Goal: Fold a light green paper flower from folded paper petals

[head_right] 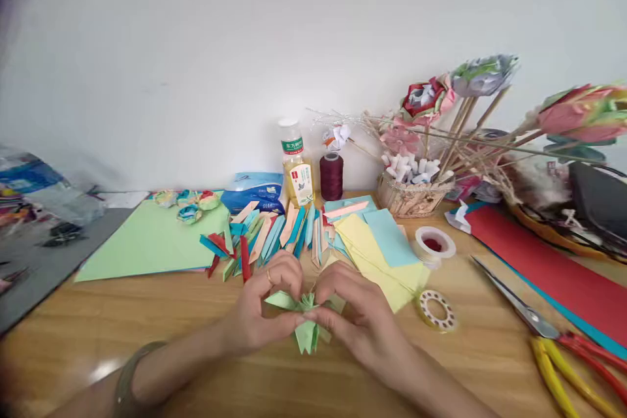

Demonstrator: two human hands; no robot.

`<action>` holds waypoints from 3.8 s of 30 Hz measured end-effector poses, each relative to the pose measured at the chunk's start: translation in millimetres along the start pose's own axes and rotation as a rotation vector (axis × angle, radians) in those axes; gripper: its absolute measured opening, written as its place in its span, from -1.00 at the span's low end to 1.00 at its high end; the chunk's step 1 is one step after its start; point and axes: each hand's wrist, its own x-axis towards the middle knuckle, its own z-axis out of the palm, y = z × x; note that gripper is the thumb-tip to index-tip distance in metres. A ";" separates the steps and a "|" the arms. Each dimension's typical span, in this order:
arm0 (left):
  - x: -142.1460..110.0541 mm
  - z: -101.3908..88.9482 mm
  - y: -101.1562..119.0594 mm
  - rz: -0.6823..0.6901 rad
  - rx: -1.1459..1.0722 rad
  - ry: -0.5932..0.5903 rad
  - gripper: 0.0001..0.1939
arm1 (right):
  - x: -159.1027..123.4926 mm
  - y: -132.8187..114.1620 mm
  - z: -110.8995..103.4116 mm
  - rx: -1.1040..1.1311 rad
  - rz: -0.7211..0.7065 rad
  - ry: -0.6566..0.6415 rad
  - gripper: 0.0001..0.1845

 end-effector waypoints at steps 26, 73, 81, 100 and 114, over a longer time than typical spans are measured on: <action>3.4 2.6 -9.7 -0.676 -0.442 0.028 -0.81 | 13.1 0.7 -5.8 0.314 0.552 -0.101 -0.90; -6.2 13.0 -6.8 -0.494 -0.018 0.072 -0.91 | 5.2 3.0 -6.5 -0.403 0.100 -0.140 -0.89; -3.8 8.5 -4.5 -0.558 -0.241 0.084 -0.87 | 1.5 -0.4 -8.4 -0.519 0.062 -0.155 -0.81; -5.7 4.0 -10.7 0.277 0.504 0.292 -0.80 | 3.2 -8.4 -10.7 -0.389 0.111 0.106 -0.92; -14.9 7.9 -25.8 0.251 0.637 0.114 -0.80 | 6.7 -8.2 -7.4 -0.369 0.226 0.067 -0.76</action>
